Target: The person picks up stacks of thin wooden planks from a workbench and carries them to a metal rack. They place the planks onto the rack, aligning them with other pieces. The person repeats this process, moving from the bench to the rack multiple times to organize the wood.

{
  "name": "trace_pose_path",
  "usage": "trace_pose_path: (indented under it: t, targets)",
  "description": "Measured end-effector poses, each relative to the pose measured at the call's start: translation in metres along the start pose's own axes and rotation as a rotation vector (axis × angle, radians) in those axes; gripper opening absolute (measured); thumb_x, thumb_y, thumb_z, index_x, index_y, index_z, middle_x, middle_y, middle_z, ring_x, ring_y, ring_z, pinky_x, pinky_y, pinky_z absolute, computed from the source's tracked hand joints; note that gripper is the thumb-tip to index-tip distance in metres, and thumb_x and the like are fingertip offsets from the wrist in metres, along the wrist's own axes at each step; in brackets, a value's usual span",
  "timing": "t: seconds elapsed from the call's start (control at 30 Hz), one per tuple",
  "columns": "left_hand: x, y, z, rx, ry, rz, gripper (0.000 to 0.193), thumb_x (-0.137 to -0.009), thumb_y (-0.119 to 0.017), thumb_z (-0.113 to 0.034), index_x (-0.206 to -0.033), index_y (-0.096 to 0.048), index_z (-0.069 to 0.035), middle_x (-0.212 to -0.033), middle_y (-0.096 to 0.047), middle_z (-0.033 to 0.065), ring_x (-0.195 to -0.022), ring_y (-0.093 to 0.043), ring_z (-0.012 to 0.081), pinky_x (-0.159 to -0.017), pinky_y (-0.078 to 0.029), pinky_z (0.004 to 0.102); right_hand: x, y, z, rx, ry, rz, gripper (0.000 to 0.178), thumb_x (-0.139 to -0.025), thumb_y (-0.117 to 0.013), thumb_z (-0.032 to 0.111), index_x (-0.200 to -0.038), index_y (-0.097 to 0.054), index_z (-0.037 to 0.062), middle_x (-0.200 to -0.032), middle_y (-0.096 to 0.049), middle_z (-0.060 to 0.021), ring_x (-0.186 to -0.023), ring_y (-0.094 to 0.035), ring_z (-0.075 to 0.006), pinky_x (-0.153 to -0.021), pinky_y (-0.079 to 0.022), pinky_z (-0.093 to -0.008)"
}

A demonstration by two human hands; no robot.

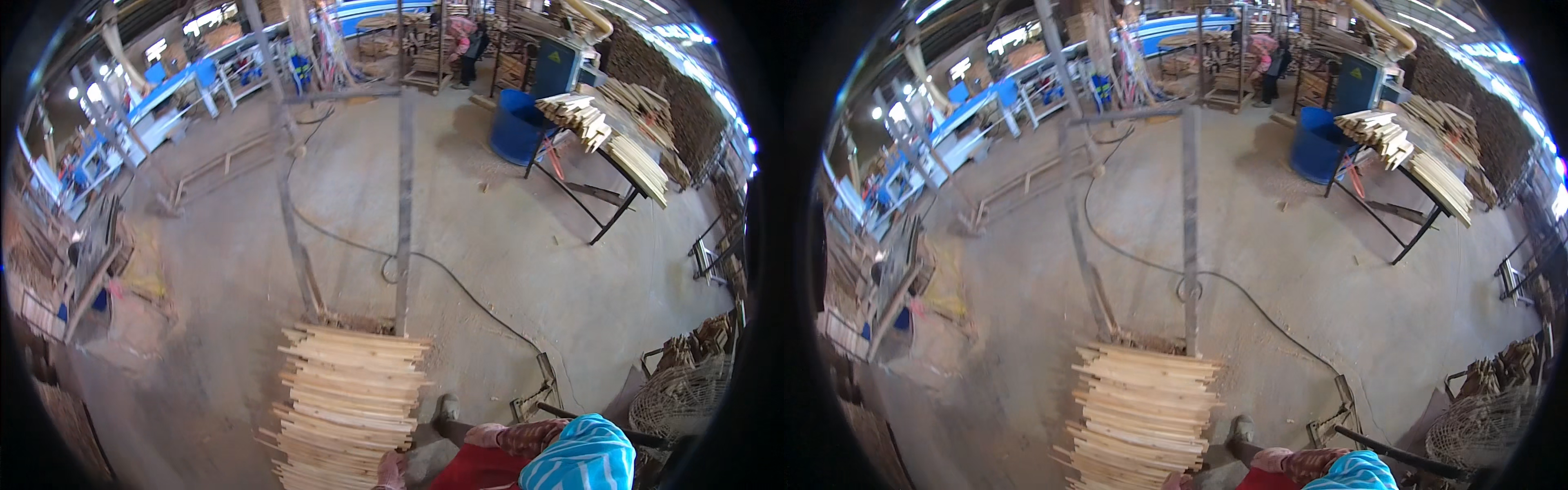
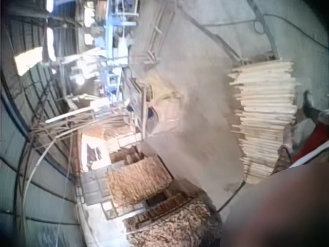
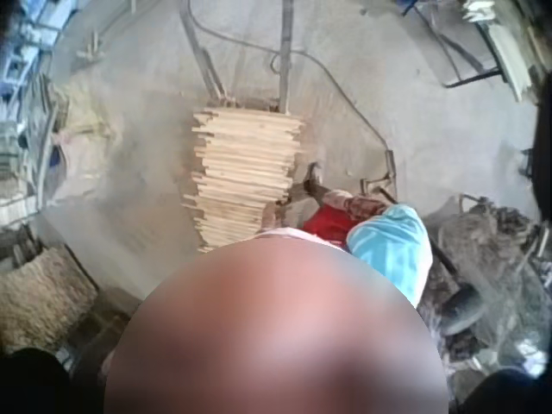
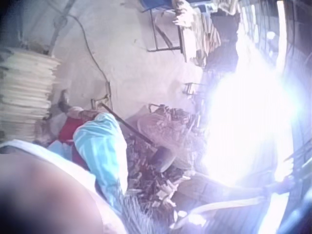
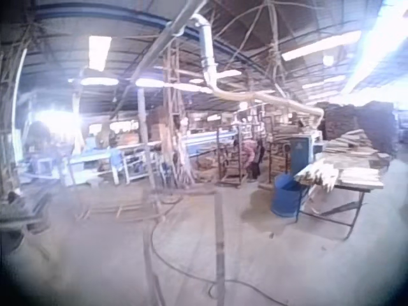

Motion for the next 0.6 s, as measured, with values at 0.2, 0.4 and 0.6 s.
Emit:
trace_pose_path:
  t: [0.2,0.4,0.6]
  targets:
    - [-0.012,-0.047,-0.108,-0.1,0.016,-0.072,0.039,-0.097,-0.059,-0.042,-0.124,-0.058,-0.013,-0.097,-0.069,0.0103,-0.081,-0.065,0.0258,-0.07,-0.052,0.0429,0.036,0.134,-0.047,-0.205,-0.009,-0.175,0.049,-0.096,-0.049,0.051,-0.129,-0.065,0.0185,-0.127,-0.068,-0.0083,-0.117,-0.063,-0.0283,-0.103,-0.047,-0.0409]
    - [-0.049,-0.143,-0.187,-0.268,0.021,0.022,0.04,-0.096,-0.058,-0.045,-0.122,-0.057,-0.014,-0.096,-0.068,0.0127,-0.082,-0.065,0.0297,-0.073,-0.051,0.0483,0.148,0.312,-0.062,-0.59,0.123,-0.755,0.044,-0.096,-0.058,0.044,-0.123,-0.066,0.0103,-0.106,-0.072,-0.0173,-0.097,-0.068,-0.033,-0.087,-0.053,-0.0428]
    - [-0.06,-0.175,-0.178,-0.422,0.171,0.05,0.042,-0.096,-0.056,-0.048,-0.121,-0.055,-0.015,-0.096,-0.068,0.0151,-0.083,-0.064,0.0336,-0.076,-0.05,0.0536,0.417,0.549,-0.018,-0.843,0.576,-1.413,0.047,-0.097,-0.065,0.024,-0.138,-0.057,0.0047,-0.132,-0.063,-0.0161,-0.124,-0.059,-0.0279,-0.104,-0.046,-0.0372]
Point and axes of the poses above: each hand's wrist, its own x-axis away from the middle knuckle, its own y-axis out of the back of the hand, z = x × y, the point moved 10 cm from there along -x, towards the middle knuckle
